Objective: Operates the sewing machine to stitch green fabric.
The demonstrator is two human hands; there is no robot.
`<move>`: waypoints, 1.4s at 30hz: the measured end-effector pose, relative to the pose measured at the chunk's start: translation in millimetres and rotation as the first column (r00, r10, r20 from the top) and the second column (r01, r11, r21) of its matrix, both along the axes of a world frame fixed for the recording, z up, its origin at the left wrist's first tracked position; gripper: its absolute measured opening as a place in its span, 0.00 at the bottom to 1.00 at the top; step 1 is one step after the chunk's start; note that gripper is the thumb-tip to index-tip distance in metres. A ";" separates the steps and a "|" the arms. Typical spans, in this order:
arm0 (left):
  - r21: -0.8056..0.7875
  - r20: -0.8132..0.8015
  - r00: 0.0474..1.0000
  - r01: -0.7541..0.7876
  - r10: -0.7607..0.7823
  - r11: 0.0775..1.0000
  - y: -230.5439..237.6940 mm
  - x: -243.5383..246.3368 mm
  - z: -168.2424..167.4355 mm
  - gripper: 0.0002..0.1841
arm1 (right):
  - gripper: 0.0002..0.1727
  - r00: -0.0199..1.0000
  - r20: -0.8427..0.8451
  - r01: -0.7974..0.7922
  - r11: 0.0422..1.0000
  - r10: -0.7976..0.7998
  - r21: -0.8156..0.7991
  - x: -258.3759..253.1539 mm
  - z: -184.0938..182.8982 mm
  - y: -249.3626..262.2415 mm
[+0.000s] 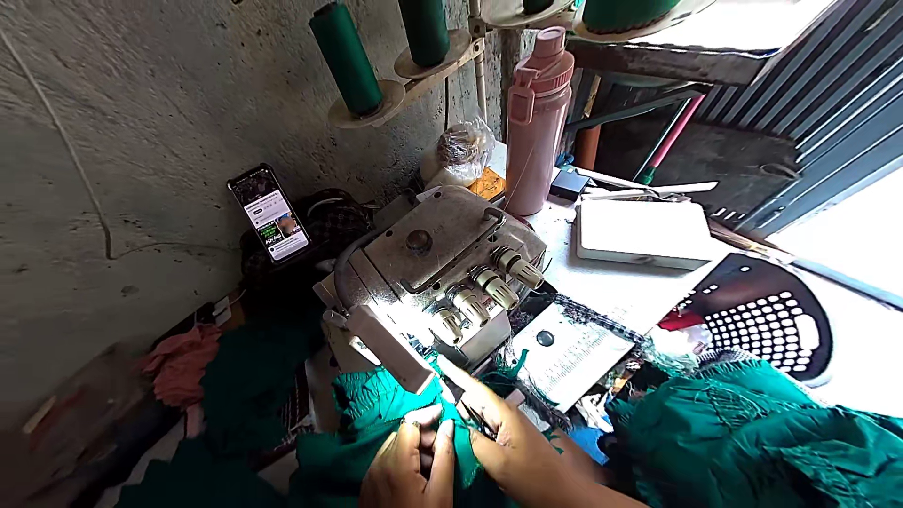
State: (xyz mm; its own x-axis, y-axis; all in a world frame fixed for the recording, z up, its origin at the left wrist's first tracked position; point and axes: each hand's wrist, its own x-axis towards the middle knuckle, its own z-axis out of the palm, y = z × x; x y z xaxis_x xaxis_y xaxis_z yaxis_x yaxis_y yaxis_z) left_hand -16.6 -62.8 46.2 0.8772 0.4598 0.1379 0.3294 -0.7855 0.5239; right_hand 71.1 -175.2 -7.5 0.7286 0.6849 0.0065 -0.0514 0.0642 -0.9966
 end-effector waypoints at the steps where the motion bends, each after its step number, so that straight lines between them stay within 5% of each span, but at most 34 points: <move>1: 0.039 0.027 1.000 -0.014 0.013 0.999 -1.7 0.3 -6.3 0.11 | 0.39 0.996 0.079 0.033 0.998 -0.029 -0.050 2.7 -3.6 -0.8; 3: 0.085 0.050 0.998 -0.034 0.030 0.996 -4.8 -0.8 -12.0 0.10 | 0.34 0.987 0.140 0.080 0.995 -0.072 -0.053 5.6 -14.5 -5.8; 8: 0.100 0.047 0.999 -0.031 0.027 0.995 -6.3 -1.6 -10.8 0.13 | 0.18 0.970 -0.086 0.238 0.962 -0.227 0.138 -9.9 -32.8 -20.6; 11: 0.051 -0.013 0.999 -0.033 0.034 0.998 -7.1 1.7 -2.5 0.19 | 0.20 0.911 0.275 0.271 0.948 -0.308 0.164 -26.1 -33.4 -30.6; 14: 0.080 -0.061 0.996 -0.062 0.067 0.995 -8.4 5.7 -0.2 0.17 | 0.10 0.712 0.638 0.250 0.955 -0.294 0.161 -35.8 -25.6 -32.8; 16: 0.068 -0.087 0.993 -0.079 0.085 0.995 -7.3 5.7 2.1 0.13 | 0.10 0.622 0.743 0.229 0.965 -0.245 0.127 -37.6 -22.5 -31.8; 21: 0.181 -0.129 0.985 -0.091 0.115 0.979 -9.8 10.5 5.2 0.21 | 0.10 0.500 0.846 0.162 0.979 -0.187 0.121 -36.4 -24.6 -31.4; 23: 0.209 -0.104 0.988 -0.093 0.116 0.973 -6.5 10.9 0.8 0.15 | 0.10 0.531 0.830 0.121 0.985 -0.172 0.126 -37.8 -22.1 -33.5; 29: -0.208 -0.077 0.996 -0.066 0.051 0.976 10.0 -9.8 -2.9 0.12 | 0.16 0.750 0.578 0.358 0.932 -0.323 0.058 -0.3 -36.6 -24.7; 31: -0.279 -0.022 0.994 -0.108 0.106 0.954 5.0 -8.6 -6.7 0.09 | 0.24 0.776 0.580 0.374 0.922 -0.250 -0.103 10.0 -33.2 -18.9; 34: -0.400 0.038 0.983 -0.152 0.182 0.904 -3.9 -5.8 -10.1 0.07 | 0.31 0.924 0.381 0.159 0.926 -0.018 -0.343 14.5 -19.0 -16.6; 37: -0.314 0.083 0.969 -0.196 0.232 0.929 -9.0 -3.1 -17.2 0.12 | 0.29 0.987 0.110 -0.071 0.938 0.115 -0.340 19.9 -14.9 -15.1; 42: 0.101 0.148 0.977 -0.169 0.153 0.980 -9.6 -1.7 -16.1 0.12 | 0.19 0.990 0.140 0.031 0.986 -0.008 -0.163 9.2 -12.4 -5.4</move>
State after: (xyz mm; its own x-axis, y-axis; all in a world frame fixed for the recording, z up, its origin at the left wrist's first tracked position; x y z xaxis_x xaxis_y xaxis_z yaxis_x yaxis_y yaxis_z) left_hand -18.3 -72.4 30.1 0.7615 0.5680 0.3121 0.3864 -0.7845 0.4850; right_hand 80.2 -180.6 -19.9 0.7416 0.6708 -0.0035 0.0872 -0.1016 -0.9910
